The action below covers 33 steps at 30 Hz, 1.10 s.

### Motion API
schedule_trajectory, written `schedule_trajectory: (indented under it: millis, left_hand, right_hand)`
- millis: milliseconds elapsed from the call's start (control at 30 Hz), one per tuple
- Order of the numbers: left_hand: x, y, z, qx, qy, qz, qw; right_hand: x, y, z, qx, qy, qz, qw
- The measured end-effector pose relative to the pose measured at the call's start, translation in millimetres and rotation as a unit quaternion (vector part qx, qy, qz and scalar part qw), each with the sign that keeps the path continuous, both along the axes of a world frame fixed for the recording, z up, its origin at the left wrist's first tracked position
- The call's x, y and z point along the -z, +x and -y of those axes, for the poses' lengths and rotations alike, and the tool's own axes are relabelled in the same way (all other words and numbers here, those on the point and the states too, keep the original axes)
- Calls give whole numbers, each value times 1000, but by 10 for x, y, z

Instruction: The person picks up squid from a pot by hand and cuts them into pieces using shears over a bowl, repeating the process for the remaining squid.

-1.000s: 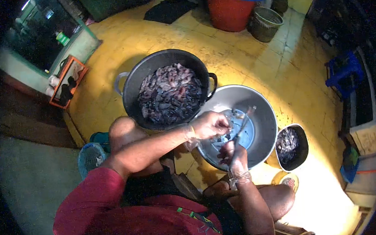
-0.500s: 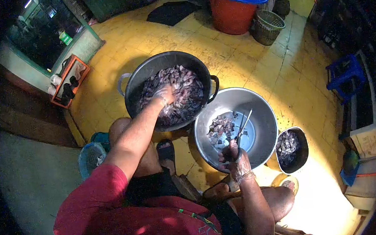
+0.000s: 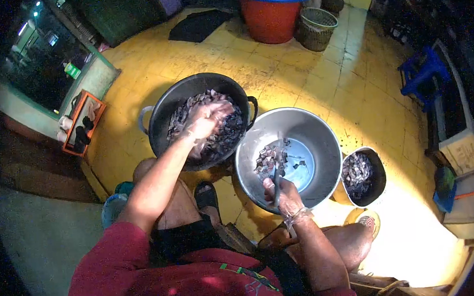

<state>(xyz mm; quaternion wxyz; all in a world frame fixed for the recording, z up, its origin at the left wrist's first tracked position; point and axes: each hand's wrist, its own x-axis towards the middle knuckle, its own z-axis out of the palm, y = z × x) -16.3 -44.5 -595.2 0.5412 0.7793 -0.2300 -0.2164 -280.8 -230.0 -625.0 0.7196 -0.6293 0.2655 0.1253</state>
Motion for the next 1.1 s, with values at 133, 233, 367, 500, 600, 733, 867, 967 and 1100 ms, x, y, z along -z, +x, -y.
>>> schedule_trajectory:
  millis: [133, 233, 367, 500, 600, 733, 867, 967, 1100]
  left_hand:
    - [-13, -575, 206, 58, -185, -102, 976]
    - [94, -807, 328, 61, -272, -175, 944]
    - [46, -883, 412, 98, -255, -231, 934]
    - [36, -853, 415, 126, -244, -215, 937]
    - [12, -814, 433, 101, -271, -222, 931]
    - [8, -774, 400, 103, -228, -246, 936]
    - [30, -815, 415, 160, -226, -196, 941]
    - [26, -790, 425, 159, -270, -240, 919]
    - [25, -776, 414, 157, -242, -223, 931]
  right_hand:
    - [90, 0, -30, -85, -81, 3, 993]
    - [118, -17, -53, -113, -114, 41, 986]
    - [30, -21, -29, -87, -98, 20, 991]
    - [-50, -16, -36, -11, -38, 11, 999]
    - [-119, -19, -29, -20, -58, 6, 998]
    - [-78, -18, -14, -35, -63, -1, 997]
    - [-21, -32, -18, -29, -59, 3, 998]
    - [-84, -24, -10, -39, -80, -14, 996]
    - [-301, 16, -55, -10, -69, -26, 997]
